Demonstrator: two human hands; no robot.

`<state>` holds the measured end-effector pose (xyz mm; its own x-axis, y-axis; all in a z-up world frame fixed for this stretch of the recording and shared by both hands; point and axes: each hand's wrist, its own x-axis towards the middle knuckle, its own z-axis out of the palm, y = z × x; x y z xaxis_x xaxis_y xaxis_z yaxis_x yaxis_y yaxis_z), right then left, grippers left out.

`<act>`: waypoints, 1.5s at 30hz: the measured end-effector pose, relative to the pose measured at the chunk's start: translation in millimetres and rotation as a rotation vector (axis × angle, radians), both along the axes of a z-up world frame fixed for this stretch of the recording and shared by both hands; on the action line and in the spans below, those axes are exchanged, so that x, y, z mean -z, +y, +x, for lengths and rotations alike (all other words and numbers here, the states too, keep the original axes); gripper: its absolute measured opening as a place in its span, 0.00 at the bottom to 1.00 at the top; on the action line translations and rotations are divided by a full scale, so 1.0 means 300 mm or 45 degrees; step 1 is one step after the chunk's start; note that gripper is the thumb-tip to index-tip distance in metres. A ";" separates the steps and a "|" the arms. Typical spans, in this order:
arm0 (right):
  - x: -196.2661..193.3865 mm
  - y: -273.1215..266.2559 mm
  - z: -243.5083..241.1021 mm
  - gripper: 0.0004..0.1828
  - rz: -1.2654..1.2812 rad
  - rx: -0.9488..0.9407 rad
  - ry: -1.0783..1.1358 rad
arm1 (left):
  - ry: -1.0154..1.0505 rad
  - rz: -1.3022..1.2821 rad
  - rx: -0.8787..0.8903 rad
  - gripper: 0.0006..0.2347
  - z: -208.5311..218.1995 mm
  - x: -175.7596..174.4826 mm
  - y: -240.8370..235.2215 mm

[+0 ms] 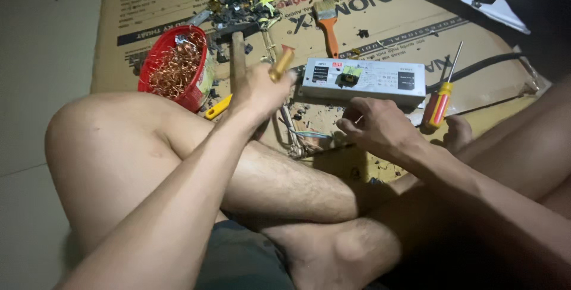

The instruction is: The person sits on the floor and uses a hammer to strike a small metal component placed on a power supply unit. They repeatedly pick up the component, position it, and hit it with the hammer, occasionally using pliers to adjust the piece.

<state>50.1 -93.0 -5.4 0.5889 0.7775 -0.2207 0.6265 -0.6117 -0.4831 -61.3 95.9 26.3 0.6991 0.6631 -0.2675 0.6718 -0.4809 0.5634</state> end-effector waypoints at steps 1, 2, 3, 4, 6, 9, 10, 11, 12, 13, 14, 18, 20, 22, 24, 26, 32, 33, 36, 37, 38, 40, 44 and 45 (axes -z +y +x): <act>-0.035 0.006 -0.023 0.13 -0.008 0.030 0.037 | -0.154 -0.036 -0.127 0.15 0.004 -0.015 -0.006; -0.072 0.016 -0.042 0.13 -0.016 0.059 0.072 | -0.312 -0.072 -0.254 0.13 0.011 -0.032 -0.010; -0.098 0.029 -0.061 0.13 -0.012 0.055 0.066 | -0.319 -0.067 -0.257 0.13 0.012 -0.056 -0.035; -0.124 0.041 -0.077 0.14 0.018 0.048 0.096 | -0.260 -0.144 -0.274 0.19 0.018 -0.080 -0.062; -0.162 0.061 -0.099 0.15 0.047 0.042 0.122 | -0.205 -0.223 -0.289 0.25 0.012 -0.146 -0.123; -0.179 0.090 -0.092 0.15 0.249 0.033 0.286 | -0.051 -0.216 -0.148 0.28 0.006 -0.247 -0.190; -0.162 0.100 -0.079 0.17 0.299 0.030 0.275 | -0.046 -0.263 -0.121 0.28 0.016 -0.256 -0.190; -0.144 0.113 -0.068 0.18 0.348 0.027 0.264 | -0.041 -0.310 -0.094 0.27 0.025 -0.264 -0.188; -0.167 0.102 -0.074 0.18 0.350 0.016 0.268 | -0.041 -0.306 -0.106 0.27 0.031 -0.259 -0.181; -0.188 0.090 -0.076 0.19 0.283 0.072 0.236 | -0.081 -0.337 -0.086 0.29 0.040 -0.252 -0.175; -0.208 0.060 -0.070 0.19 0.207 0.144 0.204 | -0.117 -0.376 -0.051 0.30 0.061 -0.241 -0.182; -0.201 0.021 0.062 0.28 0.106 0.186 0.197 | -0.074 -0.408 0.084 0.34 0.125 -0.151 -0.166; -0.215 0.022 0.115 0.18 0.001 0.121 0.125 | -0.110 -0.579 0.038 0.28 0.166 -0.106 -0.172; -0.182 0.020 0.212 0.17 -0.025 0.090 0.087 | -0.160 -0.639 0.043 0.26 0.214 -0.101 -0.174; -0.196 0.013 0.270 0.17 -0.058 0.064 0.058 | -0.200 -0.706 0.048 0.25 0.266 -0.057 -0.143; -0.262 0.012 0.290 0.18 0.048 0.159 0.023 | -0.494 -0.223 0.209 0.15 0.321 0.025 -0.080; -0.210 0.042 0.306 0.15 0.475 0.440 0.294 | -0.280 -0.010 0.572 0.19 0.375 0.183 -0.004; -0.204 0.053 0.304 0.15 0.470 0.442 0.293 | -0.281 -0.015 0.572 0.19 0.378 0.182 -0.007; -0.163 0.091 0.292 0.12 0.537 0.312 0.164 | -0.377 0.007 0.554 0.15 0.360 0.190 -0.011; -0.139 0.105 0.297 0.11 0.577 0.300 0.132 | -0.389 0.001 0.547 0.16 0.359 0.197 -0.008; -0.116 0.116 0.301 0.10 0.618 0.290 0.098 | -0.403 -0.005 0.542 0.17 0.358 0.204 -0.007; -0.089 0.120 0.312 0.09 0.623 0.281 0.131 | -0.401 0.004 0.543 0.18 0.359 0.211 -0.007; -0.088 0.131 0.284 0.09 0.579 0.261 0.111 | -0.396 -0.026 0.523 0.16 0.362 0.240 0.000; -0.091 0.133 0.281 0.09 0.581 0.260 0.109 | -0.398 -0.024 0.523 0.16 0.360 0.235 0.001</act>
